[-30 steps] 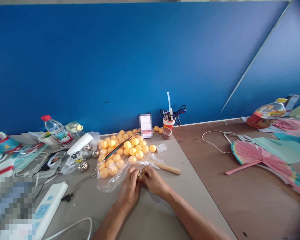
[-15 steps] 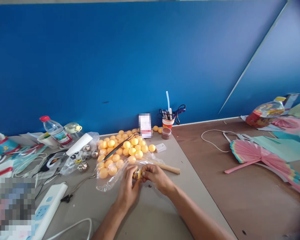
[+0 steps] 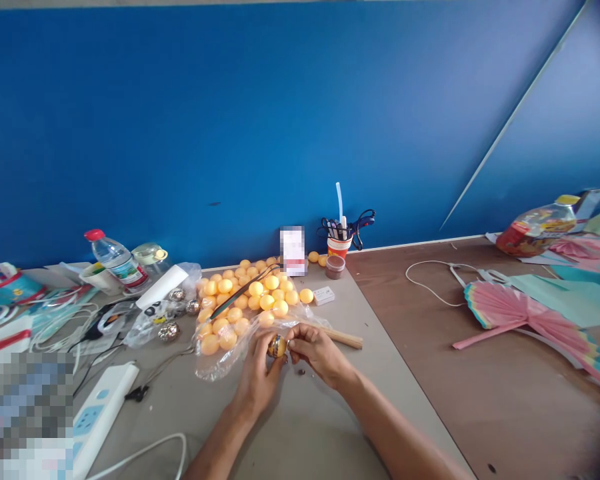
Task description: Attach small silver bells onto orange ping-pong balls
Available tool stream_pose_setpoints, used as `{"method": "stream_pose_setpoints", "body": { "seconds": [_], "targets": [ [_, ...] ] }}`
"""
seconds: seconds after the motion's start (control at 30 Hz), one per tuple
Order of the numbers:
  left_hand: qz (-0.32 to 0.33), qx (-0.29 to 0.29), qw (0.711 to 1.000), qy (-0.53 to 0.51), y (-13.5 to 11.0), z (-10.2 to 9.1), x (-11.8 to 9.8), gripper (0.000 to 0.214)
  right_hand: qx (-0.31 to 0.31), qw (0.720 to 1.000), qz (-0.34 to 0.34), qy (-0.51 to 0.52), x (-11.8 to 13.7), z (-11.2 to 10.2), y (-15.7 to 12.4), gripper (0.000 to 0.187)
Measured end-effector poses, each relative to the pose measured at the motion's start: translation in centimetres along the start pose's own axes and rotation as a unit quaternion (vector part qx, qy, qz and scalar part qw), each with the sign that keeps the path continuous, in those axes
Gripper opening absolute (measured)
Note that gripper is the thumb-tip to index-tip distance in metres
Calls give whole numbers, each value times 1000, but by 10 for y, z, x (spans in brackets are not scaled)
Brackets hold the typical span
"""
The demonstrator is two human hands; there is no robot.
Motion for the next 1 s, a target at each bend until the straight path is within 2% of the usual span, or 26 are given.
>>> {"method": "stream_pose_setpoints", "body": {
  "seconds": [0.17,0.4,0.73,1.0],
  "targets": [
    [14,4,1000,11,-2,2,3,32,-4,999,10,-34,-7,2,-1,11],
    [24,14,999,31,-4,5,3,31,-39,997,55,-32,-27,-4,-1,12],
    [34,26,998,53,-7,7,4,35,-35,997,60,-42,-29,-1,-1,9],
    [38,33,995,81,-8,8,-1,31,-59,992,75,-83,-30,-1,-4,8]
  ]
}}
Point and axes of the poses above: each hand's wrist, its own y-axis towards the middle knuckle, its own z-axis out of the palm, x = y × z, the point moved 7 cm from there along y, towards the middle knuckle, and after that the axes turned 8 degrees about -z, right-handed, at the moved point
